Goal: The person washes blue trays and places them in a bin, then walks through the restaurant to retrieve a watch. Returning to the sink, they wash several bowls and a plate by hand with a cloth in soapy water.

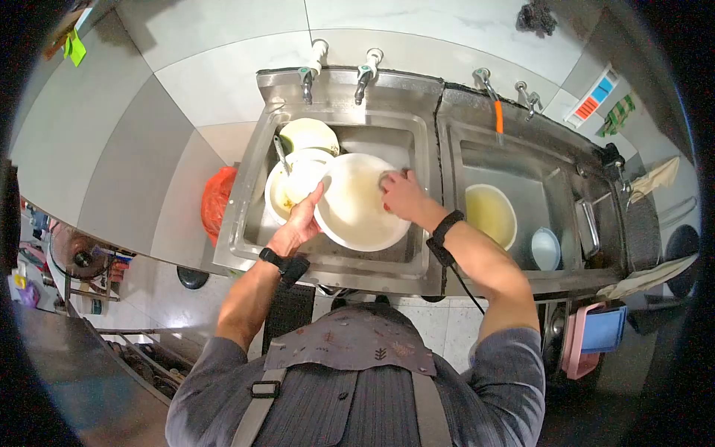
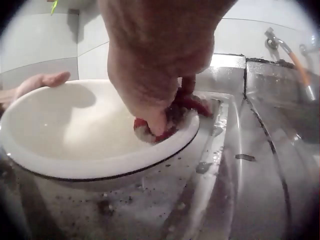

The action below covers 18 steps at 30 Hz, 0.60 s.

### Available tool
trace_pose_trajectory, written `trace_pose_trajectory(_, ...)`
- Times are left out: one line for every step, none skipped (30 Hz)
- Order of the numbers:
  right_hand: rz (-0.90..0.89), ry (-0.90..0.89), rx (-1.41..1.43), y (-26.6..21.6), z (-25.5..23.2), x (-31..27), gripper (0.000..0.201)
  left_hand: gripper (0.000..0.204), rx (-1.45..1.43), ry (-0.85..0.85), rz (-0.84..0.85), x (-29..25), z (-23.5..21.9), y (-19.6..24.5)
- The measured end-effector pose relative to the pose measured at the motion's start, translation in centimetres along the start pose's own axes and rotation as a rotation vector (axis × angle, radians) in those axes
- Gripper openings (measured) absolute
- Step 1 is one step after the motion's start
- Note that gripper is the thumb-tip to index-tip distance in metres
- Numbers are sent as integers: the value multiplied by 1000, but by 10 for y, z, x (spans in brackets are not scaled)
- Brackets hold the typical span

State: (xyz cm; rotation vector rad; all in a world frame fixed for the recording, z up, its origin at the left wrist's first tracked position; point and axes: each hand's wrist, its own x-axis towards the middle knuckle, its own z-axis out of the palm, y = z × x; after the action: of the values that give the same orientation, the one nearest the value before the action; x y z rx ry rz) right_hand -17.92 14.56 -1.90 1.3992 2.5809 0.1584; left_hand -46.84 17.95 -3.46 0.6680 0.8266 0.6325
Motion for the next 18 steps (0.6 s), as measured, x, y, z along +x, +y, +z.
trace_pose_trajectory(21,267,-107,5,-2,7,25,72,9,-11,10,-3,4,0)
trace_pose_trajectory(71,283,-20,10,-3,15,28,72,8,-7,16,-1,3,-1)
trace_pose_trajectory(64,289,-22,13,-5,24,28,72,-2,-41,3,3,0,-3)
trace_pose_trajectory(98,431,66,11,-10,32,30,72,-10,-75,-15,7,-2,-6)
trace_pose_trajectory(133,570,153,10,-14,40,32,72,-9,-74,-12,8,-2,-7)
trace_pose_trajectory(133,573,151,8,-18,51,32,71,10,-76,1,11,-1,-8)
trace_pose_trajectory(102,578,127,5,-18,65,38,71,29,-78,12,12,1,-9)
trace_pose_trajectory(71,583,102,-1,-22,76,44,71,32,-79,15,13,2,-9)
trace_pose_trajectory(71,585,101,-10,-25,84,44,70,31,-94,0,14,3,-10)
trace_pose_trajectory(-57,612,128,-20,-30,92,43,69,31,-110,-15,14,4,-10)
trace_pose_trajectory(-185,638,154,-27,-34,96,42,69,33,-109,-12,6,9,-7)
trace_pose_trajectory(-184,639,155,-28,-39,96,42,62,2,-89,-9,-2,14,-5)
trace_pose_trajectory(-193,607,176,-28,-41,96,39,54,-30,-69,-5,-6,18,-3)
trace_pose_trajectory(-205,575,199,-28,-44,95,36,54,-30,-68,-5,-4,16,-4)
trace_pose_trajectory(-208,574,200,-25,-40,97,36,55,-12,-61,-3,-3,11,-6)
trace_pose_trajectory(-74,502,202,-17,-26,101,32,56,5,-53,1,-2,7,-8)
trace_pose_trajectory(59,429,200,-9,-20,101,29,56,2,-49,5,-4,6,-8)
trace_pose_trajectory(56,429,202,-2,-12,95,29,57,0,-24,17,-7,5,-10)
